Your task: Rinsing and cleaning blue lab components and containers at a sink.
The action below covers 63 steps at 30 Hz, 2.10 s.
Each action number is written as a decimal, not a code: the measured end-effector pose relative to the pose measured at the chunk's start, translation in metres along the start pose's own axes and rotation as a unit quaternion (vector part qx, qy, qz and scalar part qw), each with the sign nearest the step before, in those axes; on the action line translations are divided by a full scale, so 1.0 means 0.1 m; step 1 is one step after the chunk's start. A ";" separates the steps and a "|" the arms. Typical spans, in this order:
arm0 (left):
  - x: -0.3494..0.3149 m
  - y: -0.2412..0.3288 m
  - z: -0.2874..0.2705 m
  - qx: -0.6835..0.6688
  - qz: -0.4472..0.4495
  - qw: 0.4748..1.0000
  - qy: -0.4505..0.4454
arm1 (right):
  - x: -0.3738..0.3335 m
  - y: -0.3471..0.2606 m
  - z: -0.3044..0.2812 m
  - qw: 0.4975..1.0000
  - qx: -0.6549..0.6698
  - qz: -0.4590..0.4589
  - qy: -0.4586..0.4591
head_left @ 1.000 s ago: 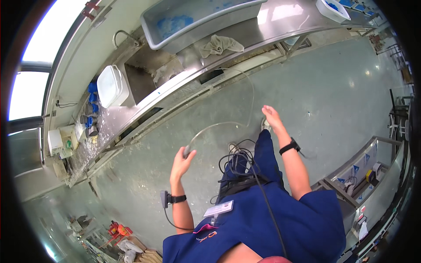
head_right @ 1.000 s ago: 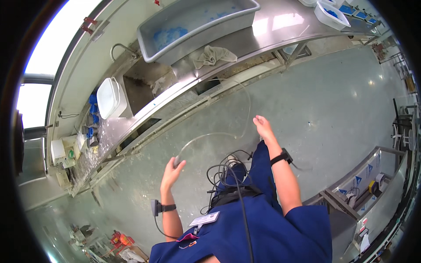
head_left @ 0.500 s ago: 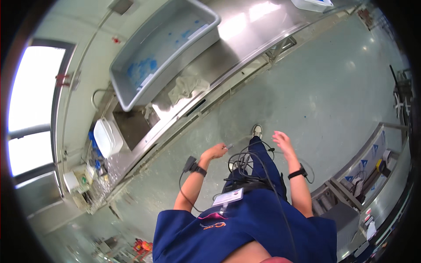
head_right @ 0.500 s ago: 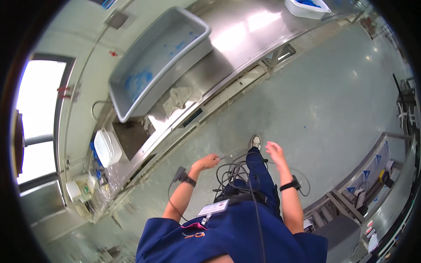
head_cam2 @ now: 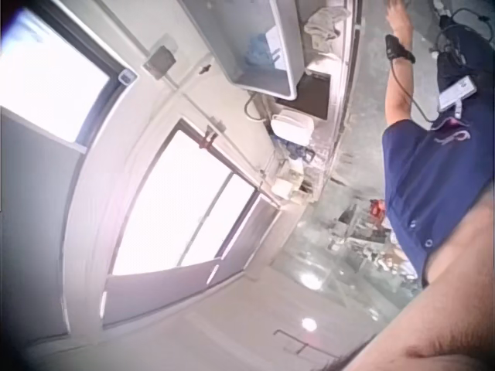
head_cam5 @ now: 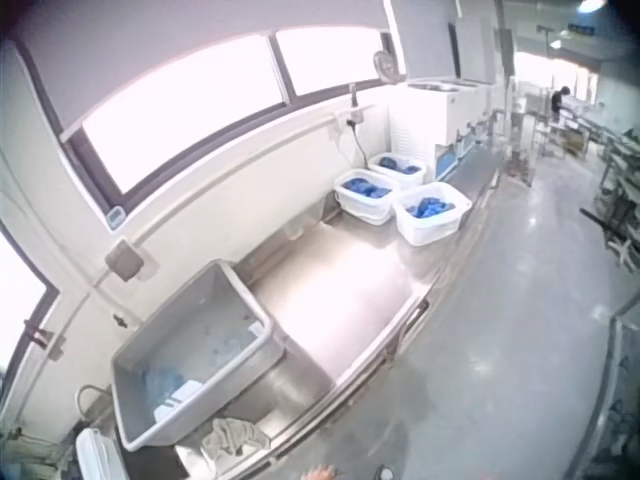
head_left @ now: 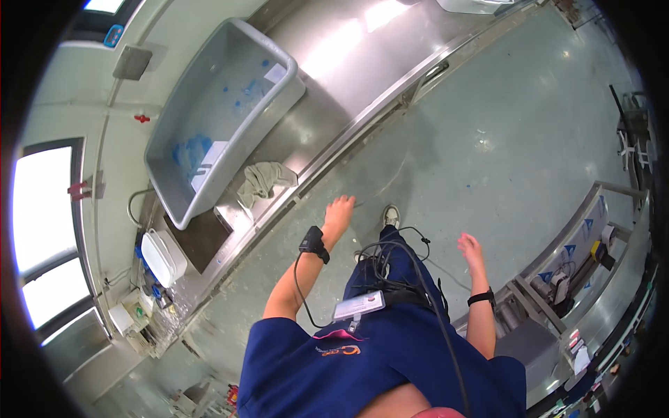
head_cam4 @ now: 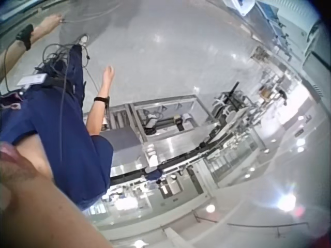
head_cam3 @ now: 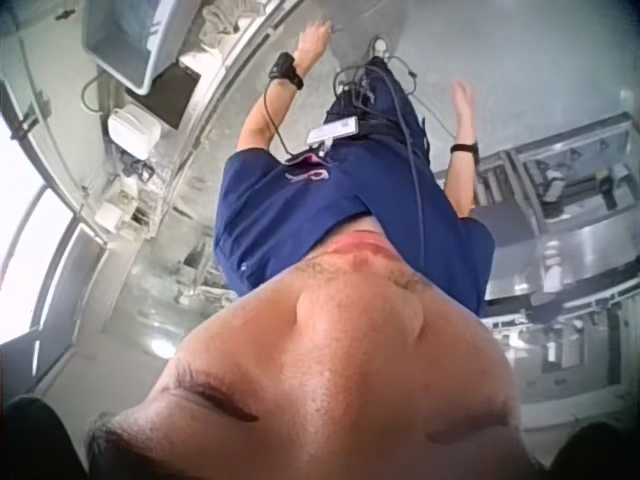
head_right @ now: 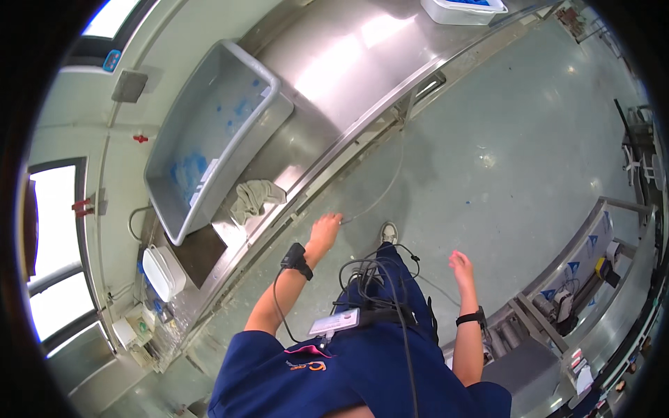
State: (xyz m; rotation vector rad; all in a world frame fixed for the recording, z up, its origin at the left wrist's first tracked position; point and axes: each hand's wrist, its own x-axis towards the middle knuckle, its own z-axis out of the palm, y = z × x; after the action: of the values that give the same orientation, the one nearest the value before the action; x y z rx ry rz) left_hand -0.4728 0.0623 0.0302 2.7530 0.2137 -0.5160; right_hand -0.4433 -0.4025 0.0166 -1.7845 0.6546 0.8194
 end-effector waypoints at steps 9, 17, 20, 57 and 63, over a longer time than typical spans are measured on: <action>0.58 -0.06 -0.65 0.132 0.070 0.983 0.102 | 0.00 -0.21 0.12 0.976 -0.186 -0.105 -0.039; 1.04 -0.50 -1.56 0.057 -0.147 0.916 0.368 | -0.01 -0.42 0.18 0.955 -0.260 -0.130 -0.061; 0.77 -0.47 -1.54 -0.048 -0.215 0.902 0.371 | 0.27 -0.37 0.12 0.951 -0.264 -0.138 -0.089; -0.31 -4.67 -2.51 -0.254 -0.375 0.890 0.049 | 0.20 -4.64 6.75 0.713 -0.514 -0.475 -0.025; 0.04 -4.66 -2.56 -0.090 -0.181 0.974 0.104 | -1.09 -4.62 6.47 0.748 -0.508 -0.427 -0.032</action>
State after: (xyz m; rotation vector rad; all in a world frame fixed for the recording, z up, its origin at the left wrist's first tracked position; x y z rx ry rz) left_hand -0.4814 0.5868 0.1171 2.5939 0.7848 -0.2767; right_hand -0.3105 0.3658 0.2063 -2.6246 -0.8645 0.5675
